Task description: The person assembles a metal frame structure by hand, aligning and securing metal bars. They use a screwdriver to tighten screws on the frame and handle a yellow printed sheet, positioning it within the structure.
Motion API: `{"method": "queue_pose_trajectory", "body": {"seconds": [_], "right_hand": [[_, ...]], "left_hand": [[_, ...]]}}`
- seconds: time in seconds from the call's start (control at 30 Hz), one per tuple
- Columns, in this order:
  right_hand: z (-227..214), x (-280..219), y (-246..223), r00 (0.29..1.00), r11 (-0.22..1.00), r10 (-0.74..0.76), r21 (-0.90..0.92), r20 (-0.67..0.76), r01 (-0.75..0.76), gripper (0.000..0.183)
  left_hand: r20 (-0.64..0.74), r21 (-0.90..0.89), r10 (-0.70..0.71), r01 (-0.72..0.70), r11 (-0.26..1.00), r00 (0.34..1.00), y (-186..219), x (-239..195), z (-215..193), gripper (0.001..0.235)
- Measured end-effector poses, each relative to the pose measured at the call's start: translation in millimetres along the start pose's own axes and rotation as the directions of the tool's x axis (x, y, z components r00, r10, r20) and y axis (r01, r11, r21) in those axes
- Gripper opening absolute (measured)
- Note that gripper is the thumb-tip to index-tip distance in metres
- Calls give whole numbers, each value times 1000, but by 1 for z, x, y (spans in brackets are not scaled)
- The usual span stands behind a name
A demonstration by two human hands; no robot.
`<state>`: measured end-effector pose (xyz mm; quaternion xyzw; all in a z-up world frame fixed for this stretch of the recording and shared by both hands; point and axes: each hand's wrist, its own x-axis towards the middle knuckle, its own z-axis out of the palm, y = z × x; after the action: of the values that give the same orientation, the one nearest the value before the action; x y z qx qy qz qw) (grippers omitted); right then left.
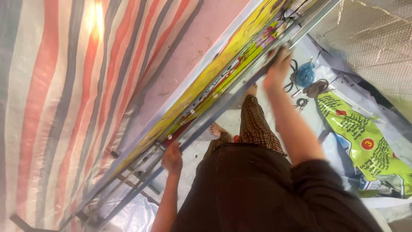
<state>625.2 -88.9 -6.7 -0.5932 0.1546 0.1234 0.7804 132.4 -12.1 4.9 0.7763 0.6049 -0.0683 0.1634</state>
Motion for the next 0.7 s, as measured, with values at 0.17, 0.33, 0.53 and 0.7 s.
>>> {"method": "queue_pose_trajectory", "body": {"seconds": [0.17,0.33,0.53,0.7], "right_hand": [[29,92,-84,915,911,300,-203,-268,-359,31],[8,71,-38,952,929,235,-242,-198,-280,73],[-21,254,-86,975,903,139,-383,-175,-197,60],[-70,385,-73,992,965,18,-258,-126,-50,60]], "left_hand": [[116,-5,-188,190,982,975,19,7,-8,45],[150,29,-264,263,964,953,116,18,-9,48],[165,73,-322,314,946,932,123,20,-13,47],[114,108,-327,316,943,938,109,13,2,50]]}}
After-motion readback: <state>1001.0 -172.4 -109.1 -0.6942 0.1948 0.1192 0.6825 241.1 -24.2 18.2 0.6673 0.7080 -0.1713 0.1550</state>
